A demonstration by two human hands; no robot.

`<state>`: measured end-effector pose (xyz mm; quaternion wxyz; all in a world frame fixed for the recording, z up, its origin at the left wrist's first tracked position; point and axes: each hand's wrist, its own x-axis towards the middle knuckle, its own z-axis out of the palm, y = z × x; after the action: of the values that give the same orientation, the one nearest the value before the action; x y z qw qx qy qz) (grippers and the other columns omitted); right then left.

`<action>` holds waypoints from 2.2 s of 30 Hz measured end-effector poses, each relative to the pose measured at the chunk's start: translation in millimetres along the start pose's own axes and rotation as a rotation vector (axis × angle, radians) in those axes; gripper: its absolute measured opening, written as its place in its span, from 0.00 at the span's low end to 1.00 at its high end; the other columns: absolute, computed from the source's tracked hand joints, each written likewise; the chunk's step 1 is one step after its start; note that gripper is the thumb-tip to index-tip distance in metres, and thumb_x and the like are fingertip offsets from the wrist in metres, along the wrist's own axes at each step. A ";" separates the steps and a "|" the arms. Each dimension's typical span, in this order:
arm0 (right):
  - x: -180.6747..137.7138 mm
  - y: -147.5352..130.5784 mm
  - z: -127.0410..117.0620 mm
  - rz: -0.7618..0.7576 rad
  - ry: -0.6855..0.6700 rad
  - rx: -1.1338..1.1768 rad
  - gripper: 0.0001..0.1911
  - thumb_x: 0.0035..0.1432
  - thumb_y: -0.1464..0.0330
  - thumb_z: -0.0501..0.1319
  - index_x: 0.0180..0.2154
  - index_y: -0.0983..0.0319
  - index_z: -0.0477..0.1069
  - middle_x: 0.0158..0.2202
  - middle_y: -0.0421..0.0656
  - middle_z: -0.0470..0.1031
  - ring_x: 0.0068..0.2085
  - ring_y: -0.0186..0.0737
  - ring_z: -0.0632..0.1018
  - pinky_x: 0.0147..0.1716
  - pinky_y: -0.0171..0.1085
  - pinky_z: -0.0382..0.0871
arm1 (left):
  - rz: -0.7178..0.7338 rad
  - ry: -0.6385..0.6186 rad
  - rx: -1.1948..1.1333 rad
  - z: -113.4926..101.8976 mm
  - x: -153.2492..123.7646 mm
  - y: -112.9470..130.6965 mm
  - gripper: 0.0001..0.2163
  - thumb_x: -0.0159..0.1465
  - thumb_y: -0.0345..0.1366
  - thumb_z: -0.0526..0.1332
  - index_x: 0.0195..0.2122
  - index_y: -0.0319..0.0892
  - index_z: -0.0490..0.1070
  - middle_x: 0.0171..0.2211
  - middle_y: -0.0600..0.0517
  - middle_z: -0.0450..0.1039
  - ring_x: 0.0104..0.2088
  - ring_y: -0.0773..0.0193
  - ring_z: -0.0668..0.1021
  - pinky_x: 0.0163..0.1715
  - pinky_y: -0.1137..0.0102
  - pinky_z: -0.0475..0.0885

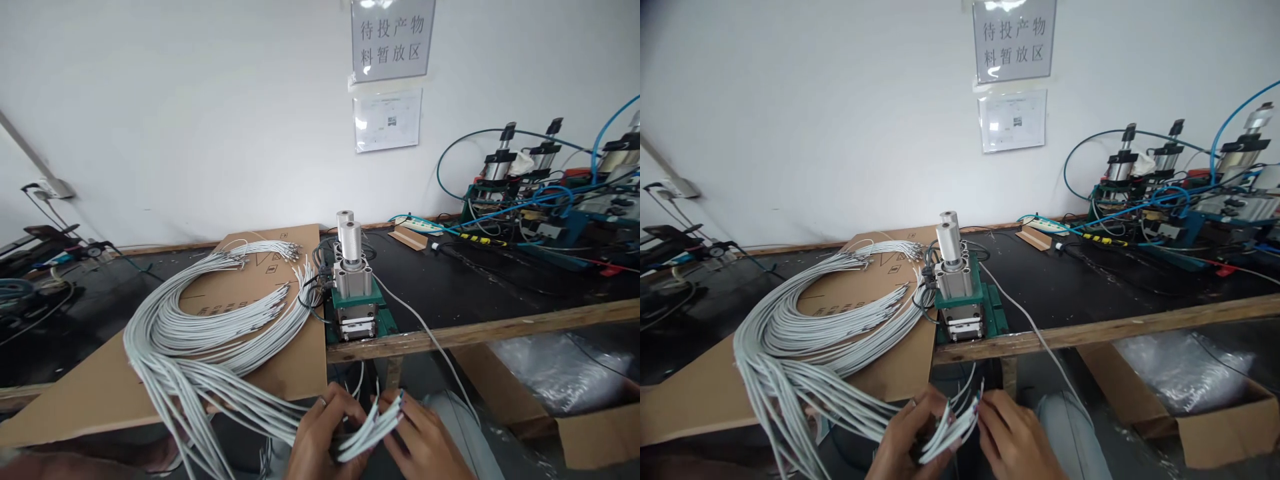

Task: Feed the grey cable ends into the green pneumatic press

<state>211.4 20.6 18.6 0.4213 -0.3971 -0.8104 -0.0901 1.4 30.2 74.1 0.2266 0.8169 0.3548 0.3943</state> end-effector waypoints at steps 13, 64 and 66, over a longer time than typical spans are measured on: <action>35.2 -54.7 -12.6 0.745 0.235 0.981 0.14 0.69 0.58 0.58 0.40 0.59 0.78 0.29 0.40 0.69 0.22 0.31 0.70 0.16 0.26 0.64 | -0.080 -0.246 -0.072 -2.2 4.4 -0.5 0.23 0.73 0.47 0.53 0.26 0.40 0.74 0.24 0.52 0.74 0.25 0.66 0.75 0.27 0.76 0.65; 30.5 -53.6 -7.2 0.727 -0.467 1.019 0.31 0.66 0.42 0.49 0.24 0.60 0.62 0.24 0.37 0.61 0.24 0.33 0.68 0.25 0.32 0.60 | -0.400 -0.141 -0.581 -6.1 -2.8 6.3 0.10 0.66 0.40 0.61 0.31 0.43 0.65 0.23 0.58 0.63 0.25 0.68 0.67 0.27 0.74 0.62; 31.6 -53.2 -8.0 0.664 -0.476 0.948 0.30 0.69 0.45 0.47 0.24 0.59 0.60 0.23 0.37 0.61 0.24 0.34 0.68 0.24 0.32 0.60 | -0.384 -0.152 -0.553 -6.7 -2.3 5.3 0.05 0.63 0.32 0.61 0.31 0.42 0.65 0.23 0.59 0.63 0.24 0.70 0.64 0.26 0.76 0.60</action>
<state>167.6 -0.9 57.5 0.3650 -0.4070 -0.6672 0.5058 -2.9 25.6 80.3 0.5351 0.6698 0.3641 0.3639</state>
